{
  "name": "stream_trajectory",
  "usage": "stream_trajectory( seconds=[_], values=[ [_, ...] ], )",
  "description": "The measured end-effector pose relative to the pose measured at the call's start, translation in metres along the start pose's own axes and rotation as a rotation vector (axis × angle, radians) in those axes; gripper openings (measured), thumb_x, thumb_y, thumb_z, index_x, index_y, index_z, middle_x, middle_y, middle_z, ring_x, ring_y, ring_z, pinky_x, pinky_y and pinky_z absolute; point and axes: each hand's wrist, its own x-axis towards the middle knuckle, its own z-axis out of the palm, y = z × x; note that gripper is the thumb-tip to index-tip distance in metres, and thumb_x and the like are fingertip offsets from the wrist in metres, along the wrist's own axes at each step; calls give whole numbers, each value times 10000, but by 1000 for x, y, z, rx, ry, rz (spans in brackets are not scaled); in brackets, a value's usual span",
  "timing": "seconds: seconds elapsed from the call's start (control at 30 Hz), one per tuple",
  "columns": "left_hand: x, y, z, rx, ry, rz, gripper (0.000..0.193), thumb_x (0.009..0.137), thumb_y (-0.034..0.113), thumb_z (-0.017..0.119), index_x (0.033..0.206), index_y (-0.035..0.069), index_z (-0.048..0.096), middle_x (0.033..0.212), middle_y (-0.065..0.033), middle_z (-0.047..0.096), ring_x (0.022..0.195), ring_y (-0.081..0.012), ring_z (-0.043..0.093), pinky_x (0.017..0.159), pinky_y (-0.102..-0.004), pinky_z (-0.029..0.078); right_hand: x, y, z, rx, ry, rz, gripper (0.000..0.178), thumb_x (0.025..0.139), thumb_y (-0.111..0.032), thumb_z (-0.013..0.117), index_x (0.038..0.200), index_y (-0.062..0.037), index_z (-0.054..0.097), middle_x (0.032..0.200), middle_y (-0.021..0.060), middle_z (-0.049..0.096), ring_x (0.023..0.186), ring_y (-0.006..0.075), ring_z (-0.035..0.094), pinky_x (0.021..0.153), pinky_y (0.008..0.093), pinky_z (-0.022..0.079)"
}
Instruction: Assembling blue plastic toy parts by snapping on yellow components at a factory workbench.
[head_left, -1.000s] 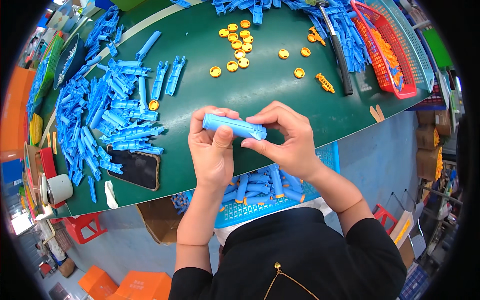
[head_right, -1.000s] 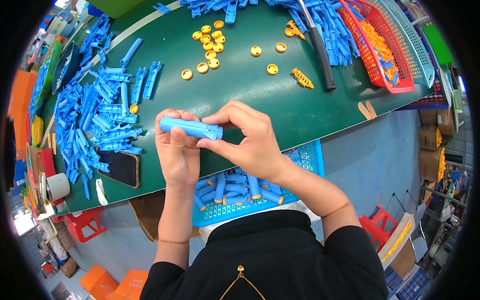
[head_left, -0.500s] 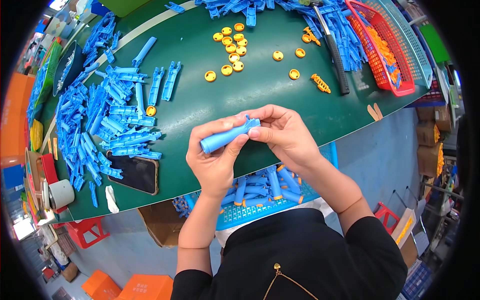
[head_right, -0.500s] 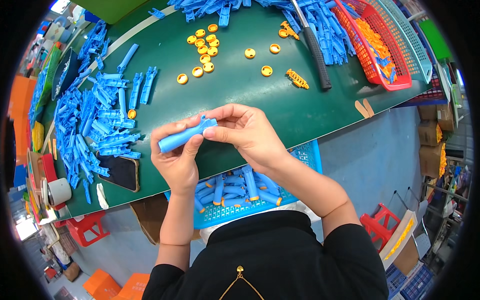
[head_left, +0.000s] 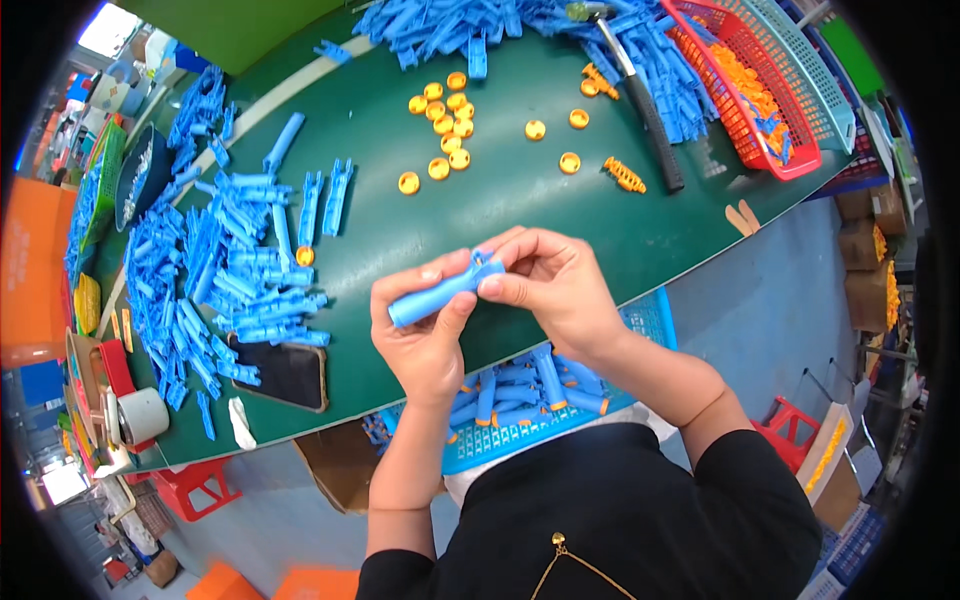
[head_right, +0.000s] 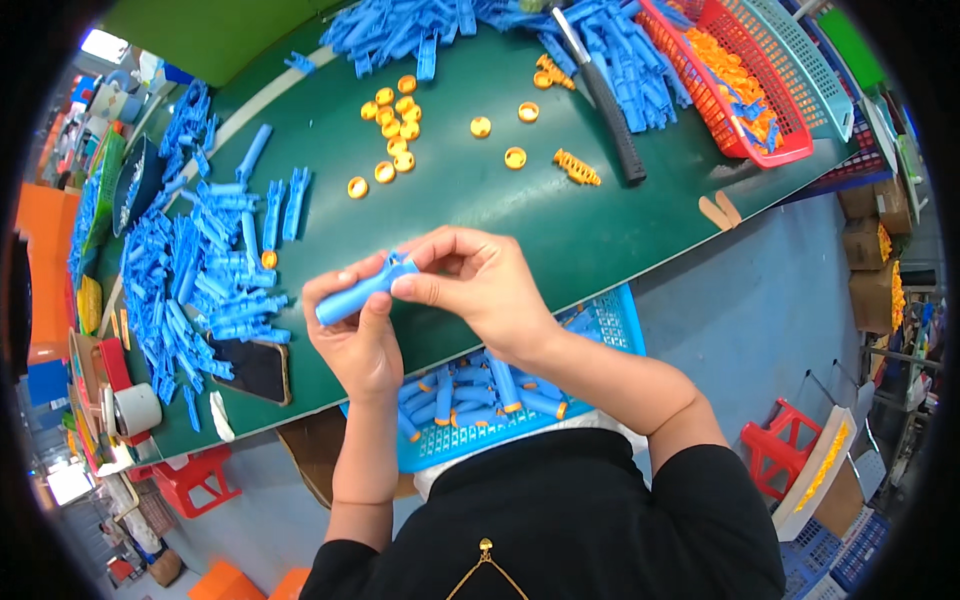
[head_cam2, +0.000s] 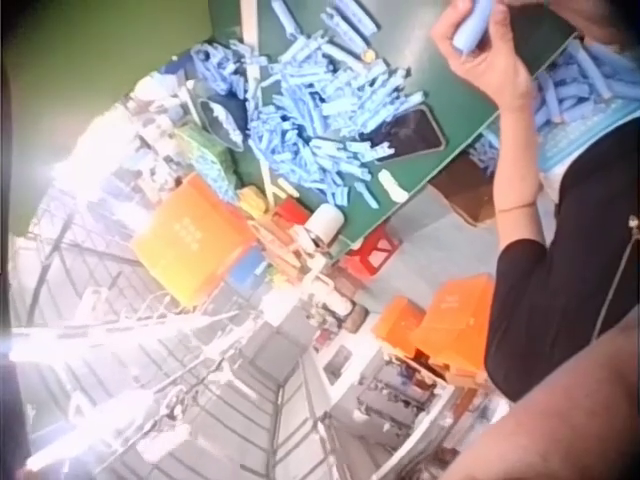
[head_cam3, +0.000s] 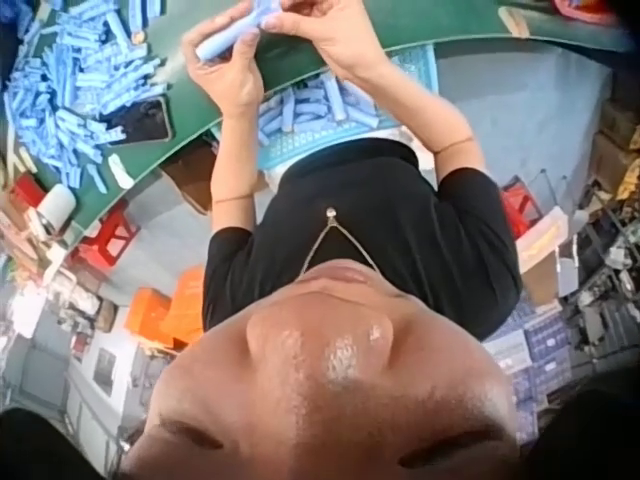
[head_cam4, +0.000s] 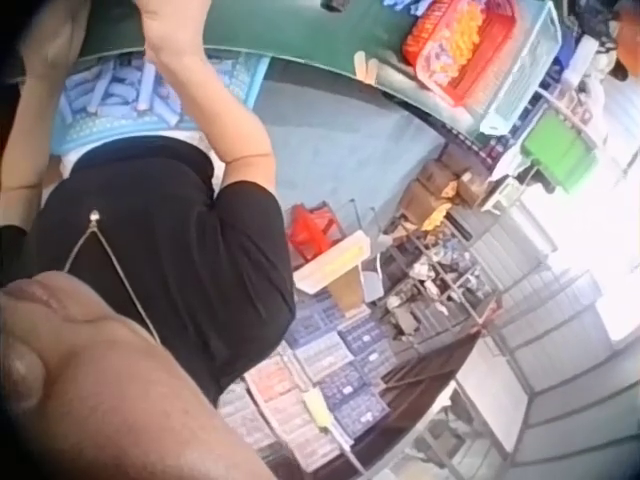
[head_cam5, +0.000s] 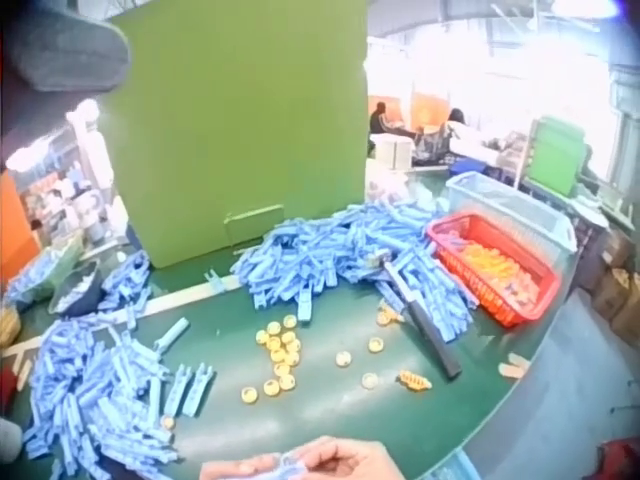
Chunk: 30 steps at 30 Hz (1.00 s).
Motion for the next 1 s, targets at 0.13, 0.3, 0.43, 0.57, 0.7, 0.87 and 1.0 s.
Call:
stream_trajectory(
  seconds=[0.13, 0.3, 0.43, 0.57, 0.7, 0.87, 1.0],
  values=[
    [3, 0, -2, 106, -7, -42, 367, 796, 72, 754, 1046, 40, 489, 1004, -123, 609, 993, -243, 616, 926, -372, 471, 0, 5, -1, -46, -29, -58, 207, 810, 62, 684, 911, -21, 524, 1019, 95, 578, 945, 146, 597, 822, 287, 512],
    [-1, -6, -13, 41, -19, -3, 354, 839, 222, 733, 1028, 51, 488, 924, -66, 557, 885, -190, 597, 855, -335, 496, -3, -13, 1, -745, -230, -459, 413, 703, -92, 811, 1060, -36, 612, 1003, 75, 598, 848, 166, 626, 759, 282, 525],
    [-1, 7, 3, -48, -28, -98, 357, 873, 261, 692, 1064, 48, 477, 1015, -73, 518, 947, -167, 555, 833, -303, 495, -9, -7, -2, -923, -186, -607, 306, 746, -61, 765, 1019, -8, 638, 965, 108, 635, 845, 190, 648, 715, 307, 546],
    [2, 4, 0, -46, -97, -185, 331, 884, 169, 675, 1117, 38, 479, 1072, -91, 519, 985, -175, 544, 862, -305, 484, -2, -22, -10, -719, -160, -420, 250, 795, -36, 715, 1029, 17, 646, 957, 121, 649, 855, 203, 653, 734, 296, 544],
    [1, 4, 2, -36, -118, -51, 332, 857, 137, 703, 1095, 31, 497, 1047, -93, 536, 1000, -188, 551, 867, -307, 471, -8, -21, -8, -578, -182, -450, 170, 799, -80, 714, 922, 22, 655, 821, 96, 613, 731, 176, 609, 638, 288, 492],
    [-1, 9, 6, 67, -85, 25, 316, 820, 145, 745, 1010, 31, 519, 1007, -99, 546, 962, -189, 569, 856, -305, 475, -10, -18, -3, -367, -149, -319, 198, 824, -87, 700, 992, 11, 668, 849, 100, 632, 766, 175, 621, 651, 283, 492],
    [-7, 2, 0, 70, -14, 58, 342, 791, 147, 775, 981, 43, 510, 983, -97, 537, 926, -174, 565, 826, -285, 468, -18, -12, -8, -617, -84, -425, 273, 818, -142, 717, 1052, -15, 656, 938, 93, 640, 808, 190, 624, 657, 284, 495]
  ],
)
